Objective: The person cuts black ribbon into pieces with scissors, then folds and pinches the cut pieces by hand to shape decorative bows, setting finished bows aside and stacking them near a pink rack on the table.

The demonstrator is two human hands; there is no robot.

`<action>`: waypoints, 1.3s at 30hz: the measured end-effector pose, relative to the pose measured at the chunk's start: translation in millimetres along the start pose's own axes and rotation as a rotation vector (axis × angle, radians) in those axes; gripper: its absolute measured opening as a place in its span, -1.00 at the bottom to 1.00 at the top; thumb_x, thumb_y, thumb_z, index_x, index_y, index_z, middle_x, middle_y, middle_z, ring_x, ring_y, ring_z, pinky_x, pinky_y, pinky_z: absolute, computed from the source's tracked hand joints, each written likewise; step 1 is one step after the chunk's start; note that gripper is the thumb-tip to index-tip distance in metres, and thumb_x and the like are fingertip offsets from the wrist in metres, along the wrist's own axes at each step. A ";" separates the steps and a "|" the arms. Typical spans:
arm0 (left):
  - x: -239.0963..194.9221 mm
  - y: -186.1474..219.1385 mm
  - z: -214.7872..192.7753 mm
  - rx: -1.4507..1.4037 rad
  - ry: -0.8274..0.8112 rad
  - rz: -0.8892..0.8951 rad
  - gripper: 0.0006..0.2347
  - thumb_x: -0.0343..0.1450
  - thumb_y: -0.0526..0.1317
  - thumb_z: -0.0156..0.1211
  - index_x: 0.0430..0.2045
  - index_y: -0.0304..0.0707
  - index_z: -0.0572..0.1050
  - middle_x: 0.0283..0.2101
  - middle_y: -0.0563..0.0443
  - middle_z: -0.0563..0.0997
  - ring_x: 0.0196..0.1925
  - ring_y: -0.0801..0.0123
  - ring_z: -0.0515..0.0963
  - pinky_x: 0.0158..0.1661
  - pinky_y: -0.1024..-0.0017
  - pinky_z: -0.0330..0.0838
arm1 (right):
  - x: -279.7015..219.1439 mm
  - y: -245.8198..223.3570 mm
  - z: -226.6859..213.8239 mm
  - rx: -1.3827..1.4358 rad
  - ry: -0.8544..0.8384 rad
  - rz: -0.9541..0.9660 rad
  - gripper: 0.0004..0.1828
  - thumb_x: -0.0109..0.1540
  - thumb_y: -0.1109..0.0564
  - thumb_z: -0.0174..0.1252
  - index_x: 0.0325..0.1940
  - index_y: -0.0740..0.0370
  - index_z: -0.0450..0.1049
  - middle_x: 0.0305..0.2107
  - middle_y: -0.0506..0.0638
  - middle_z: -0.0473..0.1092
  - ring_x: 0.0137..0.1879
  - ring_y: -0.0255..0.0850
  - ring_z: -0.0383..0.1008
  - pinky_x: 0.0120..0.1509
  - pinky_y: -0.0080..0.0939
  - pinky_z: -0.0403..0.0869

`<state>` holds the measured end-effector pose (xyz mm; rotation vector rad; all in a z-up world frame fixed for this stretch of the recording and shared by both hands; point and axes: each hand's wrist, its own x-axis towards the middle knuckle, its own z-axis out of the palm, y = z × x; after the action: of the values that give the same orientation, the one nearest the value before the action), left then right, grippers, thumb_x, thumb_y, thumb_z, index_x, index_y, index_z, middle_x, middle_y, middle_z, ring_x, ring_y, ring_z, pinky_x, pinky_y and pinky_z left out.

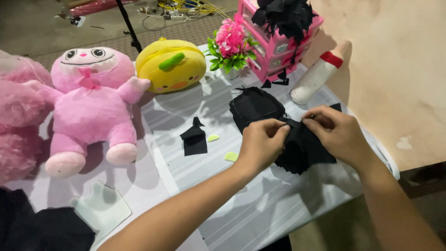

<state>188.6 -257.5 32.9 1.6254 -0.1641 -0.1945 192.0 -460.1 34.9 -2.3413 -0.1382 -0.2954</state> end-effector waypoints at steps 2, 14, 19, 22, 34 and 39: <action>13.0 -2.2 -2.5 0.017 0.043 -0.094 -0.84 0.42 -0.22 0.11 -0.41 -0.25 0.65 -0.64 0.05 0.59 -0.59 0.45 0.56 -0.46 0.50 0.54 | 21.4 4.7 9.2 -0.118 -0.067 -0.091 -0.97 0.30 0.11 0.25 -0.20 0.04 0.58 -0.73 -0.15 0.16 -0.54 -0.37 0.09 -0.35 -0.33 0.15; -36.5 -21.4 -88.6 0.510 -0.056 0.191 -0.90 0.40 -0.17 0.22 -0.30 -0.12 0.58 -0.58 0.26 0.65 -0.49 0.51 0.64 -0.28 0.48 0.48 | -23.3 15.5 39.8 -0.413 -0.025 -0.636 -0.56 0.24 0.06 0.27 0.17 0.26 0.54 0.20 0.18 0.45 0.29 0.09 0.44 0.39 0.09 0.37; -90.0 -24.9 -121.9 0.494 -0.162 0.254 -0.91 0.41 -0.21 0.19 -0.36 -0.15 0.60 -0.52 0.17 0.68 -0.50 0.41 0.65 -0.37 0.52 0.59 | -40.1 27.3 45.9 -0.553 -0.137 -0.533 -0.20 0.30 -0.18 0.05 0.57 0.09 0.07 0.54 0.08 0.00 0.63 0.09 -0.04 0.50 0.47 0.05; -116.7 -20.7 -142.8 0.488 -0.148 0.333 -0.92 0.41 -0.23 0.18 -0.40 -0.14 0.60 -0.46 0.19 0.71 -0.49 0.44 0.66 -0.39 0.54 0.61 | -40.5 29.1 50.3 -0.605 -0.121 -0.572 -0.18 0.29 -0.23 0.01 0.60 0.01 0.03 0.56 0.07 -0.05 0.65 0.09 -0.08 0.49 0.51 0.03; -177.1 -30.8 -209.8 0.568 0.108 0.197 -0.91 0.38 -0.22 0.24 -0.40 -0.17 0.64 -0.42 0.22 0.75 -0.51 0.50 0.64 -0.35 0.55 0.57 | -48.2 1.7 49.4 -0.559 -0.003 -0.632 -0.29 0.26 -0.15 0.07 0.48 0.09 0.27 0.51 0.18 0.14 0.63 0.24 0.09 0.49 0.71 0.08; -117.5 -36.0 -202.4 0.693 0.011 0.351 -0.92 0.44 -0.25 0.10 -0.43 -0.16 0.52 -0.46 0.18 0.62 -0.43 0.37 0.61 -0.36 0.45 0.54 | -60.8 -68.6 51.3 -0.187 0.031 -0.704 -0.52 0.35 0.09 0.01 0.30 0.40 0.39 0.36 0.36 0.30 0.51 0.26 0.30 0.58 0.19 0.27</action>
<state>119.2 -32.1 12.0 2.2459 -0.5489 0.1638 129.2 -376.1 31.2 -2.3936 -0.9618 -0.7078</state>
